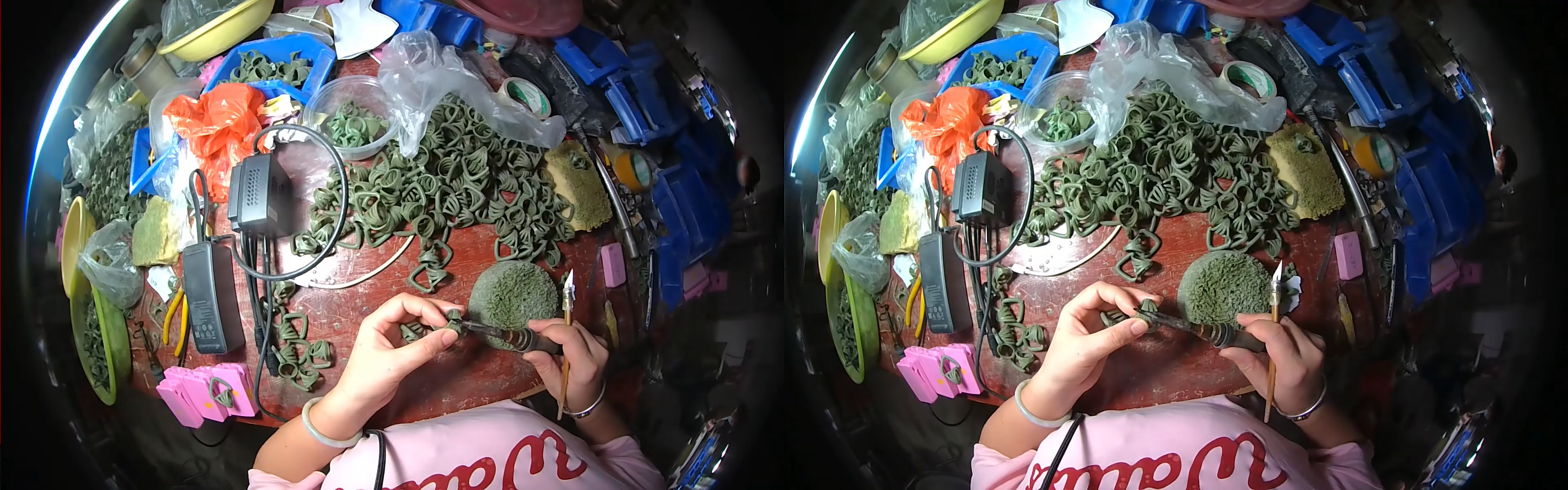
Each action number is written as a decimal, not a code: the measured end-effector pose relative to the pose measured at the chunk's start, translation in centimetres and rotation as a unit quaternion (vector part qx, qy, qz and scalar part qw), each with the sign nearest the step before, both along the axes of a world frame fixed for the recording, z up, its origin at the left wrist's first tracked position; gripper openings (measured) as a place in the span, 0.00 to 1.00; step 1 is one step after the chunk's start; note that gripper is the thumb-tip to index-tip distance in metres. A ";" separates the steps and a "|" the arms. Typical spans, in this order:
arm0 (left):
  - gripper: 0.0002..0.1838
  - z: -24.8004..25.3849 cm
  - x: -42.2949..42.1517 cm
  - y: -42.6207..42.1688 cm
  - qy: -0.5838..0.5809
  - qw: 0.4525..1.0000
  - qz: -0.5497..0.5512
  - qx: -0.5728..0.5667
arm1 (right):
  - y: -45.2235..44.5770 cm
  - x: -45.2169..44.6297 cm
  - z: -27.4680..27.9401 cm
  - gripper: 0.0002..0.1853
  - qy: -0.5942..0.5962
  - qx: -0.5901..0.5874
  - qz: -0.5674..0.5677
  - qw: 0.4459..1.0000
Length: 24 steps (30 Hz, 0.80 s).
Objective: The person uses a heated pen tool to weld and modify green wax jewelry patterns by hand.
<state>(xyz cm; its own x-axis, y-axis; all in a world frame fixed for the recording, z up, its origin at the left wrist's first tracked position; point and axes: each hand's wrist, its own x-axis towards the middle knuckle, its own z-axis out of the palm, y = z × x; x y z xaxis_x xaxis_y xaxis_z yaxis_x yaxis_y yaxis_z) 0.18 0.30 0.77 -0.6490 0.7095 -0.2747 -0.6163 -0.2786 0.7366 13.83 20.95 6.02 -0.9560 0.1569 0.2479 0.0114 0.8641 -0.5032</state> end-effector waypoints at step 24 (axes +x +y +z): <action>0.09 -0.1 0.0 -0.1 0.005 1.000 0.003 0.011 | 0.7 -0.1 0.6 0.18 0.013 -0.049 -0.016 0.999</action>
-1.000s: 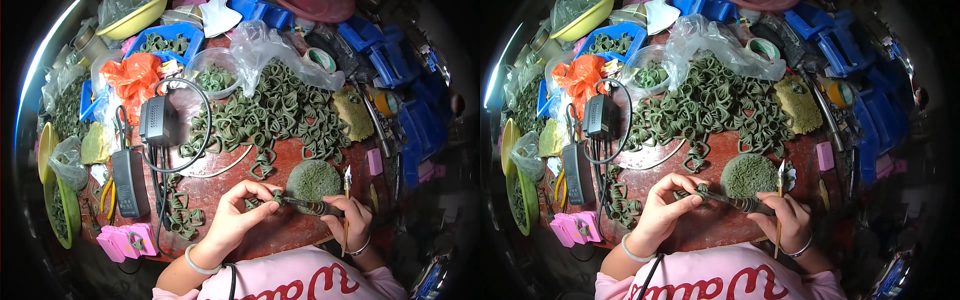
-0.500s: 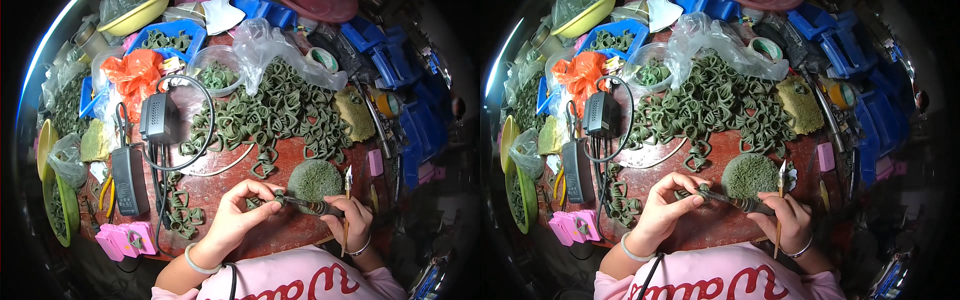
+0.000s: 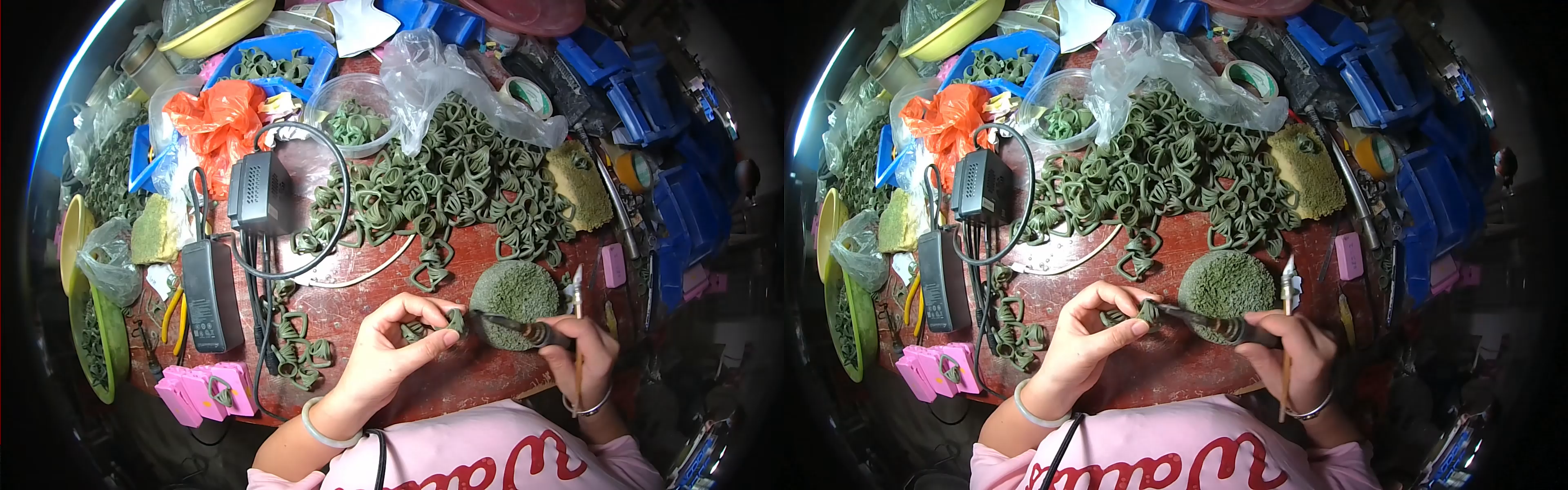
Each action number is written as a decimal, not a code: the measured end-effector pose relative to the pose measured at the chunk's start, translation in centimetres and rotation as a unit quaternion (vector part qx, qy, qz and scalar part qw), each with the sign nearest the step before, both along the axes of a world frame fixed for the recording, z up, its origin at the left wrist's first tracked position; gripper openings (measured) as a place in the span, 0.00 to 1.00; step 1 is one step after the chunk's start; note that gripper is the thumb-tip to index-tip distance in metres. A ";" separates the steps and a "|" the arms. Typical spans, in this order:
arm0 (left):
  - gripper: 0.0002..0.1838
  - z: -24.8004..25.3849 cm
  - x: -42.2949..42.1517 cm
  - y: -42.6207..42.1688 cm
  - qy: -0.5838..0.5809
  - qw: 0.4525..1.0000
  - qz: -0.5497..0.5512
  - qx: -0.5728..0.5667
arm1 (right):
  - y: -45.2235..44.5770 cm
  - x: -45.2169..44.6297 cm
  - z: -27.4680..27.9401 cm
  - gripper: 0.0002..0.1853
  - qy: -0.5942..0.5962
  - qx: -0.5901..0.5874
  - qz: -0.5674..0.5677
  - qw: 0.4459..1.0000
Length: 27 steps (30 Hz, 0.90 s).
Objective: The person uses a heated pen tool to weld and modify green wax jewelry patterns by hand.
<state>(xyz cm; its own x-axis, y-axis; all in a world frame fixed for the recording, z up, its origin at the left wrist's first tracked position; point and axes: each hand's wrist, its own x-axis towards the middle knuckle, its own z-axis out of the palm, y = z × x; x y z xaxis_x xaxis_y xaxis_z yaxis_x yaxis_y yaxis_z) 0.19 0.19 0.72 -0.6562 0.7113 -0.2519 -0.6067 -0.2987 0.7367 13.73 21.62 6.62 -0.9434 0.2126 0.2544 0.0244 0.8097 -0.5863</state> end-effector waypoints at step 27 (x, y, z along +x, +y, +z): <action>0.09 0.2 0.3 0.1 0.098 0.993 0.021 -0.062 | 0.9 -1.6 6.4 0.23 0.037 0.308 0.108 0.945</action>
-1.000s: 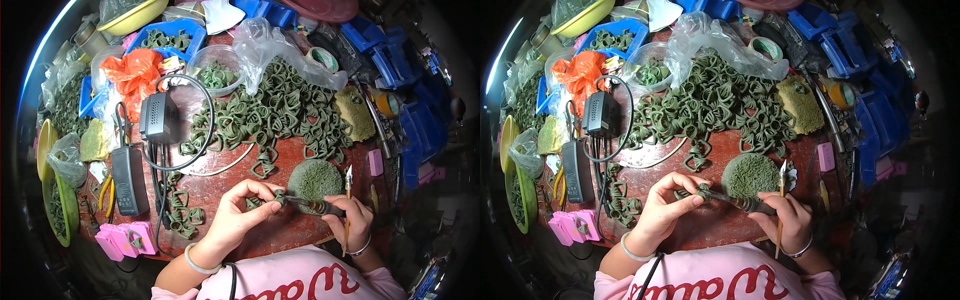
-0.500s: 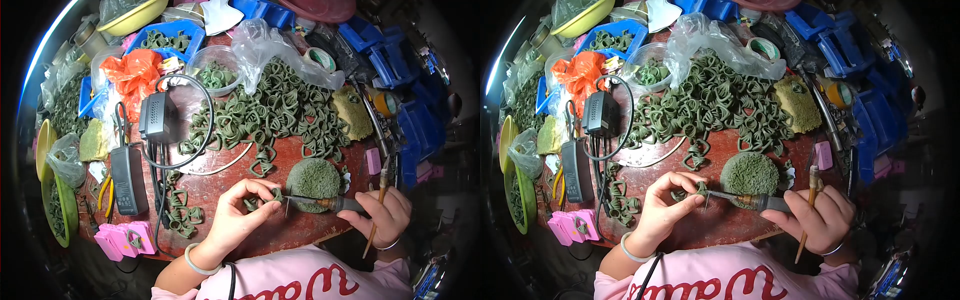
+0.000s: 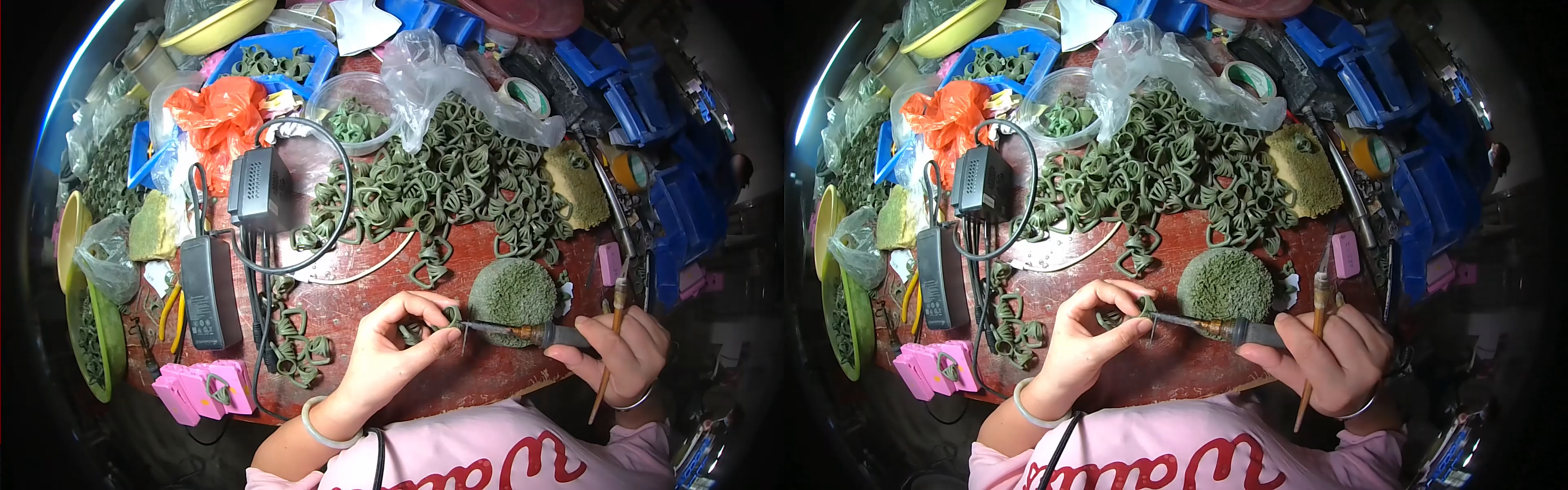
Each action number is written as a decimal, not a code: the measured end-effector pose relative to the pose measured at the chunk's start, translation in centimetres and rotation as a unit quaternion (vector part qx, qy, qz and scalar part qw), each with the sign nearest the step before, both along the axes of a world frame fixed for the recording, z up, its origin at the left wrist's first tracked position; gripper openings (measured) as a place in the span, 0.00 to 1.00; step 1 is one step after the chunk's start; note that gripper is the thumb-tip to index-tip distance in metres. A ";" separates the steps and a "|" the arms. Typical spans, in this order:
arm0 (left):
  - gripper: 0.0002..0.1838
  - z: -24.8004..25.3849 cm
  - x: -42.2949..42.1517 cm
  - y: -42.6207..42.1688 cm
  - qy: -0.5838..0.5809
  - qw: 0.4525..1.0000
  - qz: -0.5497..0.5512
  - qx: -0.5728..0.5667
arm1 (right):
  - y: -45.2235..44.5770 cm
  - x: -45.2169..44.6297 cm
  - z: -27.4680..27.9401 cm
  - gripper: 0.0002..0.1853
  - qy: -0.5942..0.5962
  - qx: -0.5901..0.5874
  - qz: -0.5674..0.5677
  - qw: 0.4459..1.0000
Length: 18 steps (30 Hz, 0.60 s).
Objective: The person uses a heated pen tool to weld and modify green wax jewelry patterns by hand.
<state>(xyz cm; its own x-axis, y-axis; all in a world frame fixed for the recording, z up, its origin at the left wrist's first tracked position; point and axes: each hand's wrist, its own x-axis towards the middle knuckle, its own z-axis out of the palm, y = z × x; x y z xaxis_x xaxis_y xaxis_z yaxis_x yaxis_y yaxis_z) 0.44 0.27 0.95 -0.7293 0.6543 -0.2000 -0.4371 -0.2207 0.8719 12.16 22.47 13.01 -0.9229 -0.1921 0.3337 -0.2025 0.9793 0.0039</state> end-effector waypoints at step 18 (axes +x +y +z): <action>0.10 -0.1 -0.1 0.0 -0.022 1.000 -0.008 0.011 | 0.0 -0.1 0.3 0.23 -0.011 0.002 -0.005 1.000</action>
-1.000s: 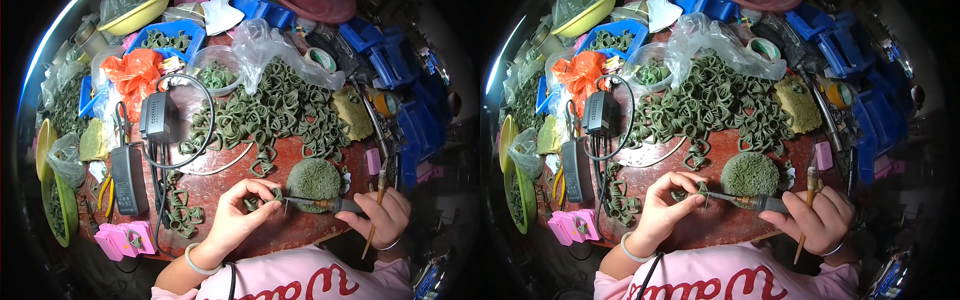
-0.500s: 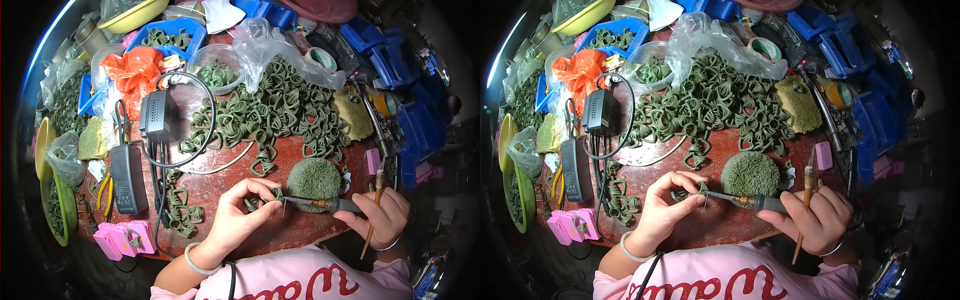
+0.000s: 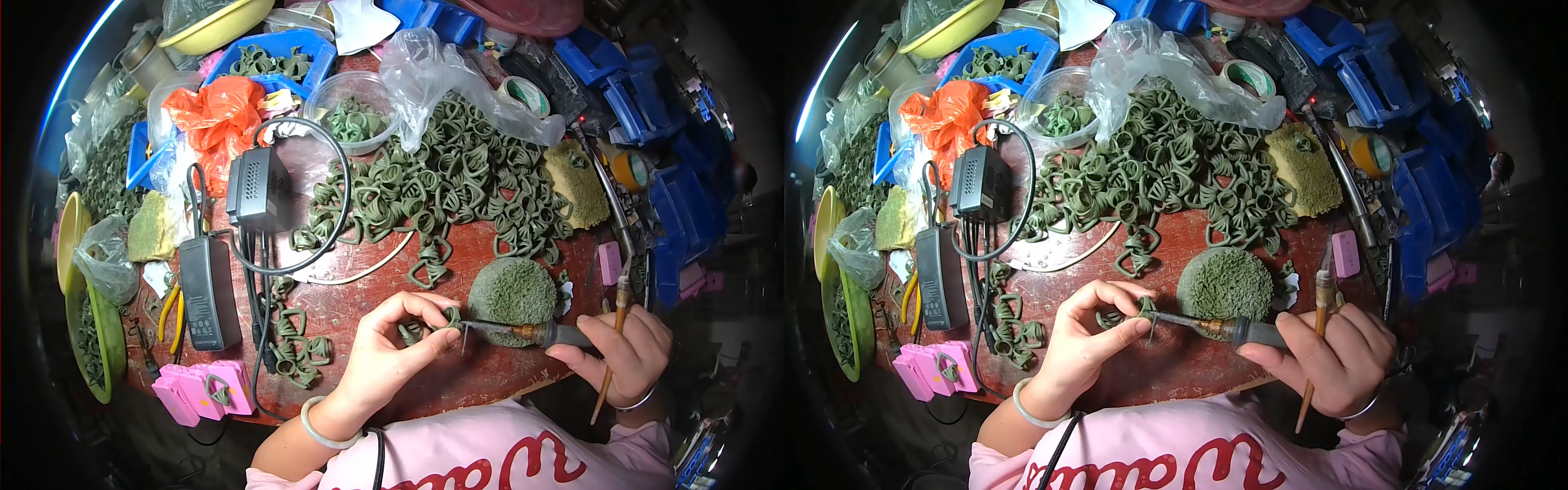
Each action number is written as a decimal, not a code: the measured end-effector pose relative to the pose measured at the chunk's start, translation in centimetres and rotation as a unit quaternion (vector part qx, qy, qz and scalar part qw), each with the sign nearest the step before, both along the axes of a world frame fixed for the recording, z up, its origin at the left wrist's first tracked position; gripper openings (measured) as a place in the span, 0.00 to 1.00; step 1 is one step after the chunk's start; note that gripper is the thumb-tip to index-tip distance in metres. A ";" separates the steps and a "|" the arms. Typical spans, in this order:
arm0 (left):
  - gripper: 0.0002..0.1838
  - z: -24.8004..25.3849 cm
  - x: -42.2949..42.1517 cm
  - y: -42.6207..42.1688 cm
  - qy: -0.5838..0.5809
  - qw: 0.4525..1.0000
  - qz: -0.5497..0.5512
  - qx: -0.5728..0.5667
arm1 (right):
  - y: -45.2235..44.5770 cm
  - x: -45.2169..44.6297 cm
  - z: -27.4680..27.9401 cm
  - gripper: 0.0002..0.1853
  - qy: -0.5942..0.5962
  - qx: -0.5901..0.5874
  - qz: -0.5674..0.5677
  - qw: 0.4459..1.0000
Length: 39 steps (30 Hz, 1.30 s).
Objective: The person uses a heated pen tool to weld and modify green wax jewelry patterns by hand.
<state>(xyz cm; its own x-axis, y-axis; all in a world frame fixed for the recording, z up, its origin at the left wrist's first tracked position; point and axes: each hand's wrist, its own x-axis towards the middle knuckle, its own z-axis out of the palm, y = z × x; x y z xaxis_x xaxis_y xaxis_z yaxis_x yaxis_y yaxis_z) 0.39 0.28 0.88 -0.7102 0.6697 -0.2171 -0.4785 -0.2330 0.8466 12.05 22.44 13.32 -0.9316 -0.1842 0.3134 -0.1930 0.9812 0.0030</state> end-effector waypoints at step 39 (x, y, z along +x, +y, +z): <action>0.09 0.3 0.0 0.2 -0.109 0.993 -0.018 0.039 | 1.3 2.7 -5.1 0.16 -0.036 -0.157 -0.213 0.964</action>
